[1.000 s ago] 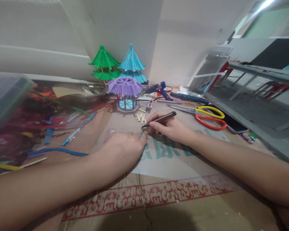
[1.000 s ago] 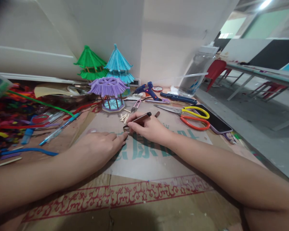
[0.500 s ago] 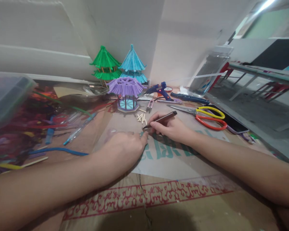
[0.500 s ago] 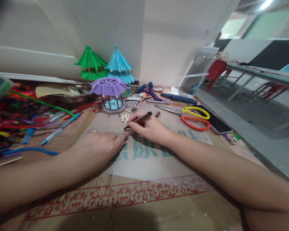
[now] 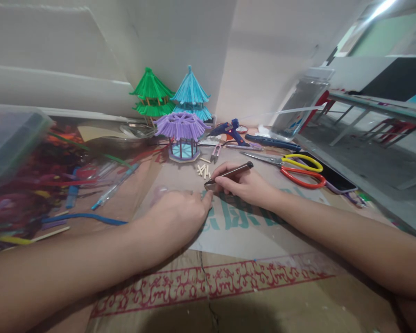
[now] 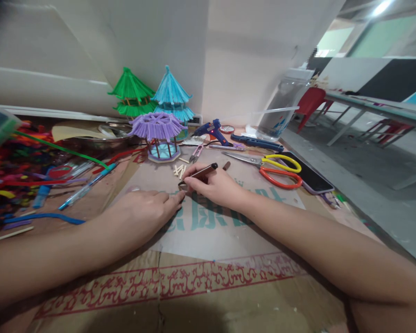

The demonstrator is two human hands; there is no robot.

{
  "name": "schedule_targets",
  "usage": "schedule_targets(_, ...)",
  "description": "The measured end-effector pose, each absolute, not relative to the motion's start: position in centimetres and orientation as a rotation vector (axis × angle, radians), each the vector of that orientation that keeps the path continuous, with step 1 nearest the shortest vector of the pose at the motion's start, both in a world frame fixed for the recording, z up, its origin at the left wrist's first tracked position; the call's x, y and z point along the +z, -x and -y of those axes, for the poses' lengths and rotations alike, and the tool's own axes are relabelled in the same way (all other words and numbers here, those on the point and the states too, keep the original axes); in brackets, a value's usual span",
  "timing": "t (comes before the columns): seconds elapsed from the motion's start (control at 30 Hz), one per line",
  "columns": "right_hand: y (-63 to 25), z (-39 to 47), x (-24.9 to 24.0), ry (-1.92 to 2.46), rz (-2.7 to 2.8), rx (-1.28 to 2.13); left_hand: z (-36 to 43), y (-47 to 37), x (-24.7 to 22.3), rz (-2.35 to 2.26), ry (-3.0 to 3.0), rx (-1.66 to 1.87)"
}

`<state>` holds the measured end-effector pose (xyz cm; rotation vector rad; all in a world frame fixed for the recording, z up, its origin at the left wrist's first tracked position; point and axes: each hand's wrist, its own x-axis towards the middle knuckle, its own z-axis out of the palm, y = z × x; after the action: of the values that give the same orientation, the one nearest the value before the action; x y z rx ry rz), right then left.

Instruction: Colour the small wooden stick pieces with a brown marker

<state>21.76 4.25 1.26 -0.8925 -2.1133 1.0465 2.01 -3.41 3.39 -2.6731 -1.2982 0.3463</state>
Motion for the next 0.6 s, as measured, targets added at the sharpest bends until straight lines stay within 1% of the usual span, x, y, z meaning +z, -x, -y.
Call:
schedule_targets(0.2,-21.69,-4.14,1.48,0.929,2.1,1.065,3.41,-2.15,3.39,1.326,2.671,0.325)
schedule_targets(0.6,-21.8,-4.25,1.2,0.918,2.103,1.089,3.63,-2.21,3.54,1.298,2.64,0.396)
